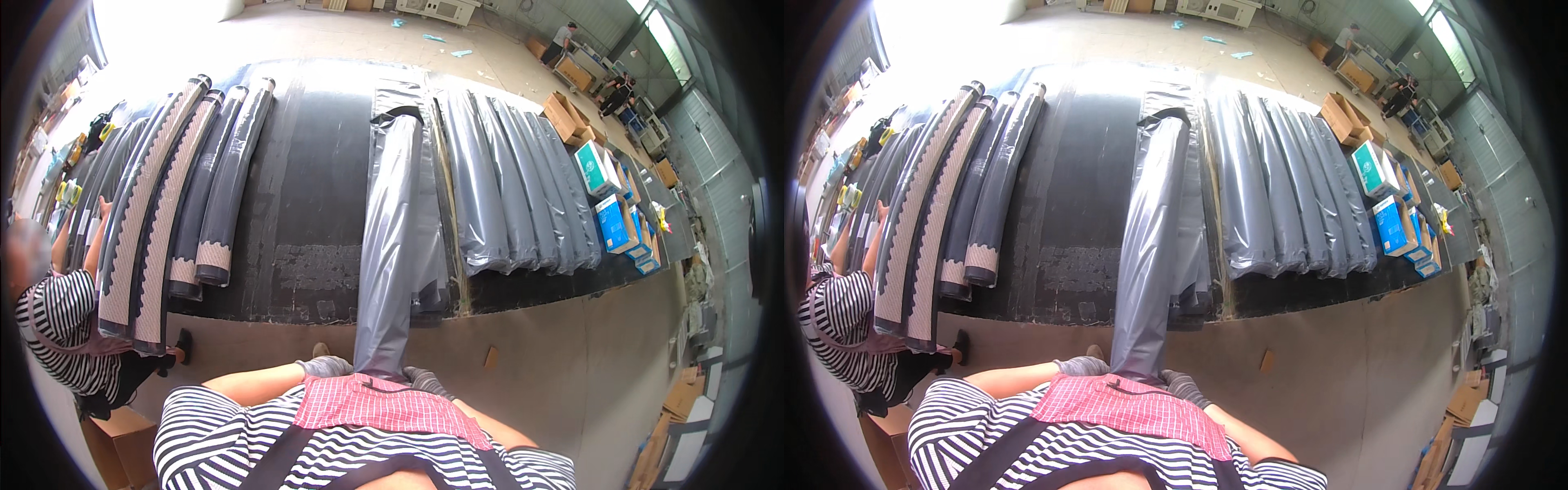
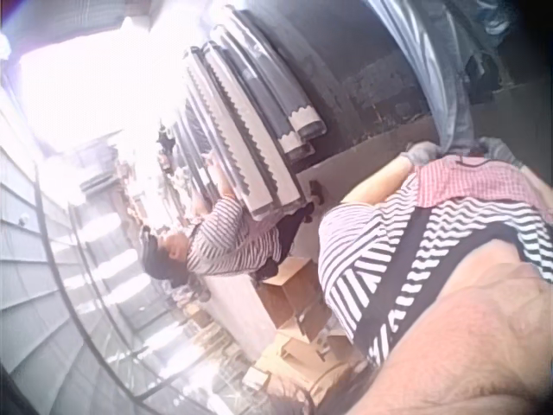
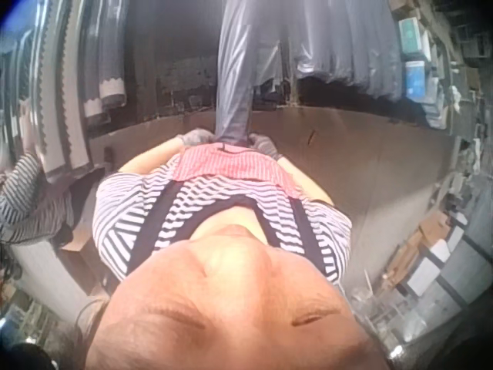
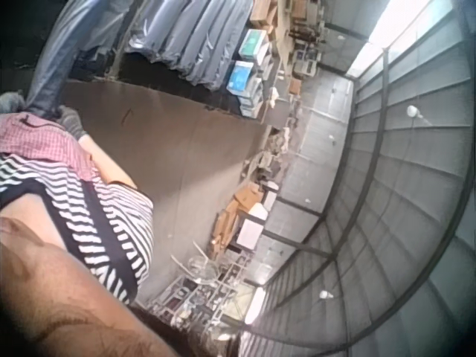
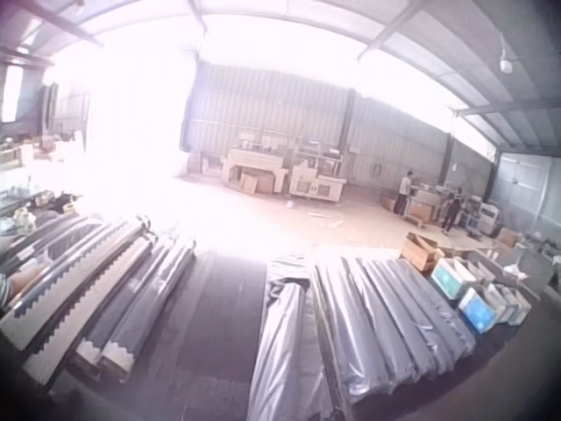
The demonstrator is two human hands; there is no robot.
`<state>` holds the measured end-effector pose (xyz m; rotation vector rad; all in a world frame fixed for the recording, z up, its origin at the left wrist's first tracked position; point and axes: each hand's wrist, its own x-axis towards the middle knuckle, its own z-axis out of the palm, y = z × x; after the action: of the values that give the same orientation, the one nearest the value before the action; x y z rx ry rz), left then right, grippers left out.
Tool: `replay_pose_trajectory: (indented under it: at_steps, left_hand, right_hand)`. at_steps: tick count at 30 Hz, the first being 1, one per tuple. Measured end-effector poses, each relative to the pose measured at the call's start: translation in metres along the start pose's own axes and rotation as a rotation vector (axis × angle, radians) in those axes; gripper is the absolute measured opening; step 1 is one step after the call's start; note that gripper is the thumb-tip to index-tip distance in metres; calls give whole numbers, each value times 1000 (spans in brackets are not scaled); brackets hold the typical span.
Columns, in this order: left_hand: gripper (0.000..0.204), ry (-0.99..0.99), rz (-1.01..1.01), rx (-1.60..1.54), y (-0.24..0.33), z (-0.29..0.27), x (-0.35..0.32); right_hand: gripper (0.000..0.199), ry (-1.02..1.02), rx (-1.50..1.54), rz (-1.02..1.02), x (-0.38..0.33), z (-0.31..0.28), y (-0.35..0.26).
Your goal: The person wraps plastic sheets around large rolls one by one and arranges them in a row on a work surface.
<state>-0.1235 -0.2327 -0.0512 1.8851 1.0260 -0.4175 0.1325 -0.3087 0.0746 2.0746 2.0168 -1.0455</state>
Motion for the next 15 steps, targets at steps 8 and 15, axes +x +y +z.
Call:
replay_pose_trajectory:
  at_steps: [8, 15]
  left_hand:
    - [26, 109, 159, 39, 132, -187, 31]
    - [27, 311, 33, -443, 47, -64, 46]
  right_hand:
    - [15, 272, -47, 138, 122, -65, 88]
    - [21, 511, 431, 184, 81, 16, 90]
